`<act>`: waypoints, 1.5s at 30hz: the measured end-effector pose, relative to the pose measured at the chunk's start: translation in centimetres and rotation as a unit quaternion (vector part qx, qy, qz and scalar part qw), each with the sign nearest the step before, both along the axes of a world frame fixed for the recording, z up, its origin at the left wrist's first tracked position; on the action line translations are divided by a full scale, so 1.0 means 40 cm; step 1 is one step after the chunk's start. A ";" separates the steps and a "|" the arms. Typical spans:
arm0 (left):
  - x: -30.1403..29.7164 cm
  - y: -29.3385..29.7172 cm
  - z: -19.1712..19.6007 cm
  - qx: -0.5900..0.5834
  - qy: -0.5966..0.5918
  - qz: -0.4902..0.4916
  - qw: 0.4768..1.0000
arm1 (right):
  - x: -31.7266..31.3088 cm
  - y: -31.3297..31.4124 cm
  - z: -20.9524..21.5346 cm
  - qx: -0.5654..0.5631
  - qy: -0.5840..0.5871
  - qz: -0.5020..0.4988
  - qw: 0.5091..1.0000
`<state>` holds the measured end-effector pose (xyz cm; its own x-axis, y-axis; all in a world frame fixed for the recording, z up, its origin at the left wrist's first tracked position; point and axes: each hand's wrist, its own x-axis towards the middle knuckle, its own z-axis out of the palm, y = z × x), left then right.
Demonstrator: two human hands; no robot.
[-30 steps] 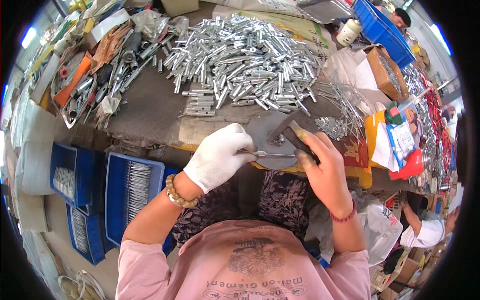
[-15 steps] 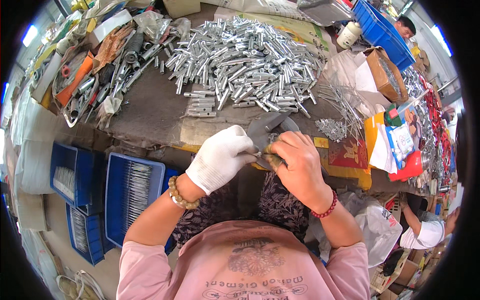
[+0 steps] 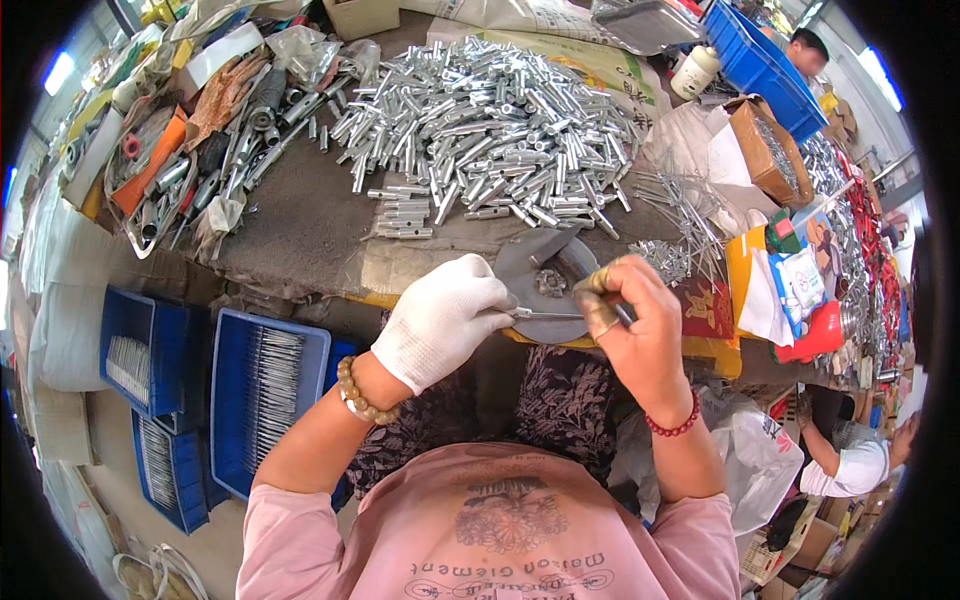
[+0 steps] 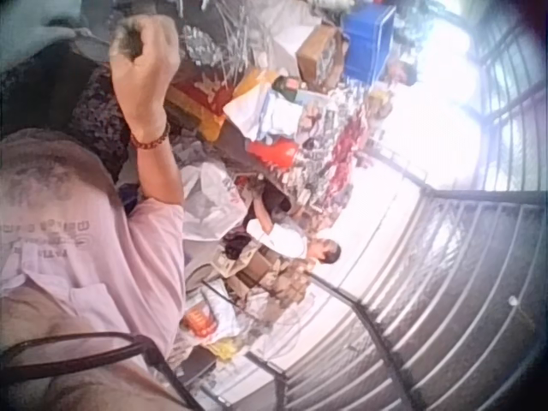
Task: The person assembles metal rods by fitting small metal pieces onto each rod and securing them on a metal anvil using a hand tool. The person then places the assembled rods into a blue plastic bin.
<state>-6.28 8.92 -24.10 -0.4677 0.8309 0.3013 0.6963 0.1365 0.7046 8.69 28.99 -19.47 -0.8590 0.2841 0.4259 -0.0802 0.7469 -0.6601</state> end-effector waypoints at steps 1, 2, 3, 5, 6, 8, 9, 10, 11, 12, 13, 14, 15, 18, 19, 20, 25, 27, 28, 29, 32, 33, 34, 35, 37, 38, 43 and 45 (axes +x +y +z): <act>0.003 0.002 0.006 0.000 0.000 -0.004 1.000 | 0.015 -0.003 -0.007 -0.015 -0.027 -0.011 0.999; 0.006 0.005 0.016 0.010 0.025 0.013 1.000 | 0.026 -0.002 -0.015 -0.015 -0.028 -0.014 0.999; 0.008 0.007 0.021 0.020 0.051 0.029 0.998 | 0.037 0.002 -0.023 -0.016 -0.023 -0.017 0.999; 0.004 0.004 0.019 0.026 0.063 0.015 0.998 | 0.050 0.004 -0.032 -0.015 -0.012 -0.022 1.000; 0.002 0.004 0.018 0.034 0.075 0.003 0.997 | 0.054 0.006 -0.037 -0.017 -0.012 -0.024 1.000; -0.001 0.006 0.016 0.033 0.087 0.003 0.996 | 0.055 0.012 -0.048 -0.012 0.001 -0.009 1.000; -0.002 0.008 0.014 0.032 0.098 0.005 0.995 | 0.055 0.012 -0.051 -0.013 0.001 -0.009 1.000; -0.002 0.011 0.013 0.031 0.099 0.006 0.995 | 0.054 0.010 -0.054 -0.018 -0.001 -0.010 1.000; -0.002 0.017 0.012 0.039 0.104 0.011 0.994 | 0.052 0.008 -0.056 -0.024 -0.002 -0.010 1.000; -0.003 0.022 0.011 0.047 0.109 0.016 0.993 | 0.046 0.006 -0.058 -0.025 -0.002 -0.009 1.000; -0.004 0.025 0.010 0.047 0.109 0.017 0.993 | 0.040 0.003 -0.059 -0.007 0.014 -0.008 1.000; -0.005 0.028 0.009 0.038 0.106 0.020 0.994 | 0.032 0.000 -0.059 0.010 0.030 -0.007 0.999; -0.005 0.031 0.009 0.028 0.102 0.022 0.994 | 0.024 -0.004 -0.061 0.010 0.030 -0.007 0.999; -0.004 0.036 0.008 0.025 0.067 0.019 0.997 | -0.001 -0.010 -0.070 0.006 0.029 -0.012 0.999; -0.006 0.036 0.006 0.025 0.068 0.021 0.997 | -0.010 -0.009 -0.073 0.018 0.027 -0.008 0.999; -0.008 0.036 0.000 0.025 0.062 0.016 0.998 | -0.017 -0.009 -0.076 0.029 0.026 -0.003 0.999; -0.008 0.035 -0.015 0.036 0.043 0.013 0.998 | -0.039 -0.016 -0.088 0.049 0.011 -0.003 0.999; -0.007 0.035 -0.016 0.029 0.031 0.020 0.999 | -0.046 -0.016 -0.091 0.054 0.009 -0.004 0.998; -0.007 0.035 -0.015 0.029 0.030 0.022 0.999 | -0.049 -0.016 -0.091 0.060 0.014 0.003 0.998; -0.007 0.036 -0.014 0.026 0.031 0.023 0.999 | -0.052 -0.016 -0.090 0.067 0.018 0.010 0.998; -0.011 0.036 -0.013 0.019 0.023 0.019 0.999 | -0.060 -0.015 -0.081 0.073 0.023 0.015 0.997; -0.012 0.036 -0.012 0.014 0.015 0.013 1.000 | -0.062 -0.012 -0.081 0.074 0.023 0.016 0.997; -0.011 0.035 -0.010 0.015 0.015 0.014 1.000 | -0.063 -0.008 -0.082 0.081 0.013 0.023 0.996; -0.010 0.035 -0.008 0.015 0.009 0.015 1.000 | -0.064 -0.005 -0.082 0.089 0.003 0.030 0.996; -0.008 0.035 -0.007 0.016 0.003 0.017 1.000 | -0.064 0.000 -0.077 0.095 -0.005 0.038 0.995; -0.008 0.035 -0.008 0.012 0.006 0.017 1.000 | -0.064 0.001 -0.075 0.101 -0.013 0.046 0.994; -0.009 0.033 -0.004 0.006 0.002 0.014 1.000 | -0.061 0.005 -0.069 0.104 -0.023 0.062 0.992; -0.010 0.033 -0.001 0.006 0.012 0.010 1.000 | -0.061 0.004 -0.067 0.107 -0.026 0.067 0.992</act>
<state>-6.67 10.25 -24.15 -0.4769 0.8180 0.3216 0.7097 0.1424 0.6900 6.25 29.15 -22.13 -0.9053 0.0733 0.4184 -0.1588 0.8550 -0.4936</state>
